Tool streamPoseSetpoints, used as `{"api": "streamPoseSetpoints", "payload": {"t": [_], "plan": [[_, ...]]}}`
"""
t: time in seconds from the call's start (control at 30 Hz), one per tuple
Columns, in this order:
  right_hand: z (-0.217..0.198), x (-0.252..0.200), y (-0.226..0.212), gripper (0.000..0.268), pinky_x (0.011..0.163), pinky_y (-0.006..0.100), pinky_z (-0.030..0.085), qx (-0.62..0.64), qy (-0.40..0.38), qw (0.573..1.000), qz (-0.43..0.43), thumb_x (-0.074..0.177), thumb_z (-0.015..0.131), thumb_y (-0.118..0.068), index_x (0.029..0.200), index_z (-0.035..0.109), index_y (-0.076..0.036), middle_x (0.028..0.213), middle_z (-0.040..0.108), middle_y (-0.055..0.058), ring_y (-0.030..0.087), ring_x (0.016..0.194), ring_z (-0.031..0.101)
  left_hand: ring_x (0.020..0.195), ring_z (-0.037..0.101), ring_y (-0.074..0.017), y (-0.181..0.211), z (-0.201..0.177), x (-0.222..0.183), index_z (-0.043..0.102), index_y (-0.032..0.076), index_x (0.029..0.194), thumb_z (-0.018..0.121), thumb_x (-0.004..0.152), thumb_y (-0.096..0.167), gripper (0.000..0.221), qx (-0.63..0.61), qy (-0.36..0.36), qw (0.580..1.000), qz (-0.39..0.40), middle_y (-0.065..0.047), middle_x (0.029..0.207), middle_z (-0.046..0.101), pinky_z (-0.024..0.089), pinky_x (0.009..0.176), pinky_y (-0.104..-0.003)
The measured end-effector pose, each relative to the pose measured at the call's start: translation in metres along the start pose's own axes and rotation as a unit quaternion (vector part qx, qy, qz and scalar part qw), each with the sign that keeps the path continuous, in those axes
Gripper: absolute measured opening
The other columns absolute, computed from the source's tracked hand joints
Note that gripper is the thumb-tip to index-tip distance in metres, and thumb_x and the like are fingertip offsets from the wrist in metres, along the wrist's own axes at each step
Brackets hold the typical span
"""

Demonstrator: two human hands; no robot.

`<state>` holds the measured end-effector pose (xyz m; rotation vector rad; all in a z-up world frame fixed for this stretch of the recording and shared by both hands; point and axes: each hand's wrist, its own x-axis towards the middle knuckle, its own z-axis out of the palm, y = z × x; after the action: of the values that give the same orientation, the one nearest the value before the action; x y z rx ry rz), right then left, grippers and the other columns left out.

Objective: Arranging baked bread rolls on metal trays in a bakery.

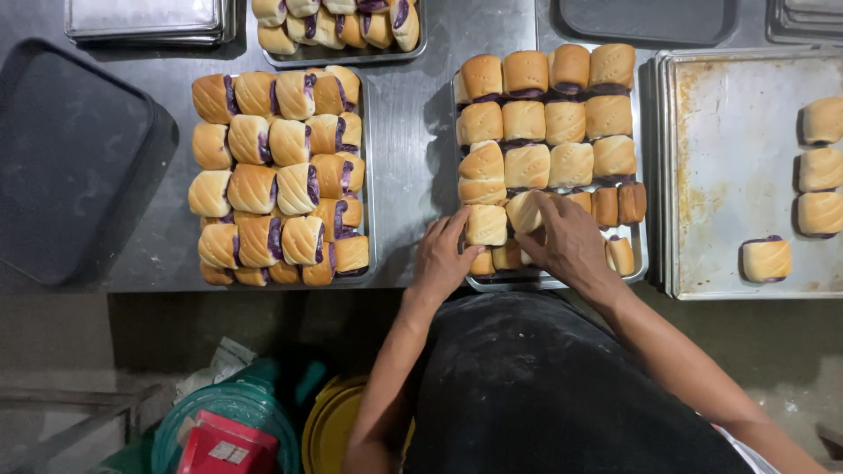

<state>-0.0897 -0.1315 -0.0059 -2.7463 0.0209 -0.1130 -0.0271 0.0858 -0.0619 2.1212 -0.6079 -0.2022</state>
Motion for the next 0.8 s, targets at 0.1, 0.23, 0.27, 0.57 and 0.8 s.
{"api": "streamPoseSetpoints", "payload": {"t": [0.1, 0.23, 0.27, 0.57, 0.8], "plan": [[0.009, -0.002, 0.004, 0.066, 0.083, 0.048, 0.053, 0.031, 0.050, 0.998, 0.016, 0.082, 0.084, -0.030, 0.135, 0.058, 0.000, 0.112, 0.067, 0.024, 0.041, 0.098, 0.066, 0.110, 0.062, -0.0356, 0.003, 0.004, 0.001, 0.056, 0.006, 0.141, 0.086, 0.078, 0.020, 0.071, -0.005, -0.007, 1.000, -0.023, -0.014, 0.118, 0.068, 0.051, 0.093, -0.044], [0.013, -0.003, 0.004, 0.064, 0.079, 0.049, 0.051, 0.019, 0.062, 0.997, 0.030, 0.080, 0.086, -0.037, 0.125, 0.060, 0.000, 0.104, 0.068, 0.021, 0.040, 0.094, 0.066, 0.108, 0.062, -0.0356, 0.002, 0.009, 0.000, 0.057, 0.005, 0.140, 0.086, 0.079, 0.021, 0.069, -0.004, 0.023, 0.999, -0.022, -0.014, 0.119, 0.069, 0.052, 0.092, -0.044], [0.013, -0.003, 0.004, 0.063, 0.079, 0.049, 0.051, 0.003, 0.076, 0.997, 0.016, 0.078, 0.086, -0.038, 0.123, 0.061, -0.001, 0.103, 0.069, 0.020, 0.040, 0.094, 0.066, 0.109, 0.062, -0.0356, 0.000, 0.012, 0.000, 0.057, 0.005, 0.139, 0.086, 0.079, 0.021, 0.069, -0.005, 0.039, 0.999, -0.009, -0.014, 0.119, 0.069, 0.052, 0.093, -0.044], [0.019, 0.001, 0.011, 0.064, 0.081, 0.049, 0.049, -0.030, 0.094, 0.995, 0.024, 0.080, 0.087, -0.041, 0.124, 0.060, -0.002, 0.109, 0.069, 0.017, 0.038, 0.099, 0.064, 0.112, 0.062, -0.0353, -0.002, 0.012, 0.007, 0.061, 0.006, 0.136, 0.087, 0.077, 0.023, 0.066, 0.004, 0.069, 0.997, 0.022, -0.013, 0.123, 0.070, 0.052, 0.096, -0.043], [0.022, -0.005, 0.014, 0.063, 0.087, 0.047, 0.048, -0.011, 0.116, 0.993, -0.011, 0.080, 0.083, -0.039, 0.129, 0.060, -0.007, 0.122, 0.066, 0.016, 0.037, 0.109, 0.063, 0.113, 0.062, -0.0345, -0.006, 0.008, 0.008, 0.063, 0.006, 0.134, 0.089, 0.076, 0.026, 0.067, 0.008, 0.062, 0.997, 0.034, -0.012, 0.124, 0.070, 0.051, 0.098, -0.043]]}}
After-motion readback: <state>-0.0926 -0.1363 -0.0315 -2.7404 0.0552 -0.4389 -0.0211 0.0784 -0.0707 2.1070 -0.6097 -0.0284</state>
